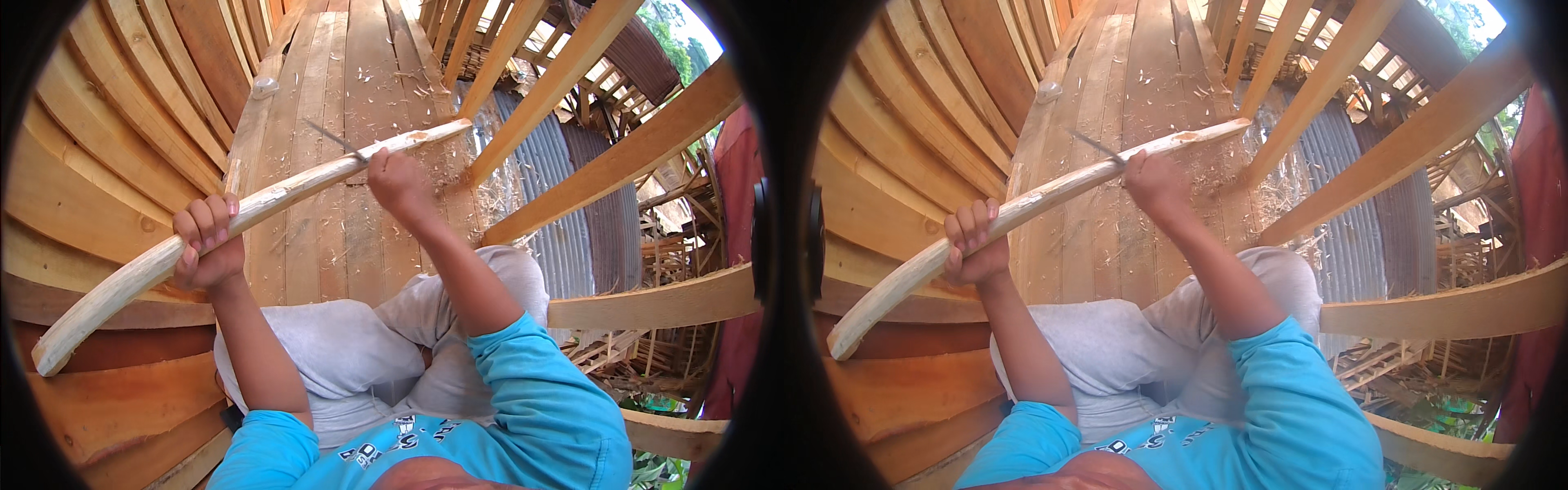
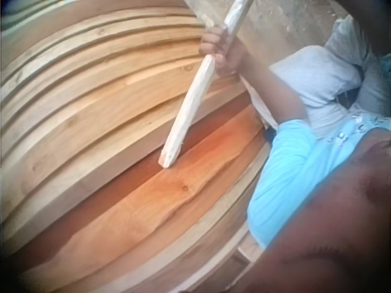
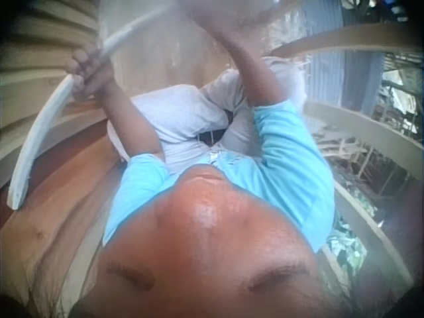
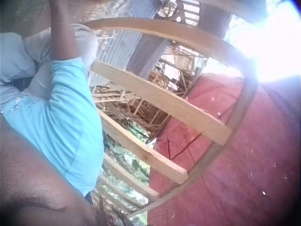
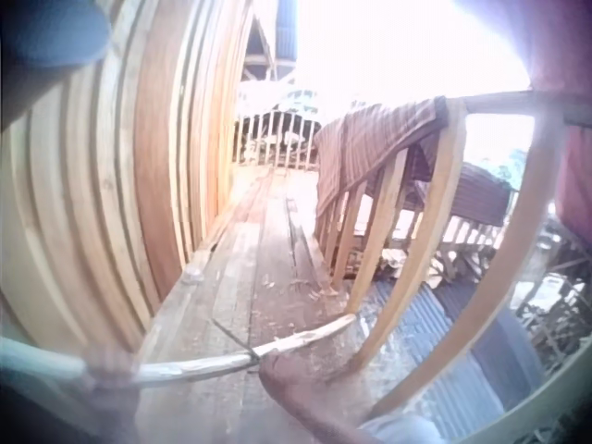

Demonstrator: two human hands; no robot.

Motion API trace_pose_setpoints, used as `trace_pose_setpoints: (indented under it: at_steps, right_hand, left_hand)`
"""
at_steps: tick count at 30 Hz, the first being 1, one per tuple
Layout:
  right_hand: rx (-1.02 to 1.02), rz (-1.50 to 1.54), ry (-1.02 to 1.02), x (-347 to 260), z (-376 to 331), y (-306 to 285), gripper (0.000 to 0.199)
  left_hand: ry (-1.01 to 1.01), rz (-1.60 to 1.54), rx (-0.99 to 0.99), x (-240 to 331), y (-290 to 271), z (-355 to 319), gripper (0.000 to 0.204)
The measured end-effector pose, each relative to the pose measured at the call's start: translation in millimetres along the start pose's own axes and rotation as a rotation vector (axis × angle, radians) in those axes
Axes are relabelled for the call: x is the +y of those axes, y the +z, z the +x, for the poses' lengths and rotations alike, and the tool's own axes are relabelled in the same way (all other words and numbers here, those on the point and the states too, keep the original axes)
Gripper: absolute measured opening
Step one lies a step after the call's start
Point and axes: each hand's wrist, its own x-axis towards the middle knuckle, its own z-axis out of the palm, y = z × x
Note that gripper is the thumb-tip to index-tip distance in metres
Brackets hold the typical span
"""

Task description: The person carves a long, curved piece of wood using a knife, holding it with the left hand and shaving off thin layers with the right. The person sits cross-legged on a wooden floor in a workshop-like setting.

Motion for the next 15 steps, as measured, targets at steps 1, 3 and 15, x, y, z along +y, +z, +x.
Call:
trace_pose_setpoints:
  at_steps: [1,3,15]
  right_hand:
    - [-0.004,0.055,0.093,23,17,-3,0.059]
    - [-0.02,0.126,0.118,90,62,-1,0.059]
    - [0.048,-0.1,0.11,136,56,-29,0.061]
  left_hand:
    - [-0.003,0.003,0.002,-1,1,0,0.025]
    - [-0.009,-0.039,-0.016,-14,11,8,0.025]
    - [0.004,-0.035,-0.039,-13,6,9,0.024]
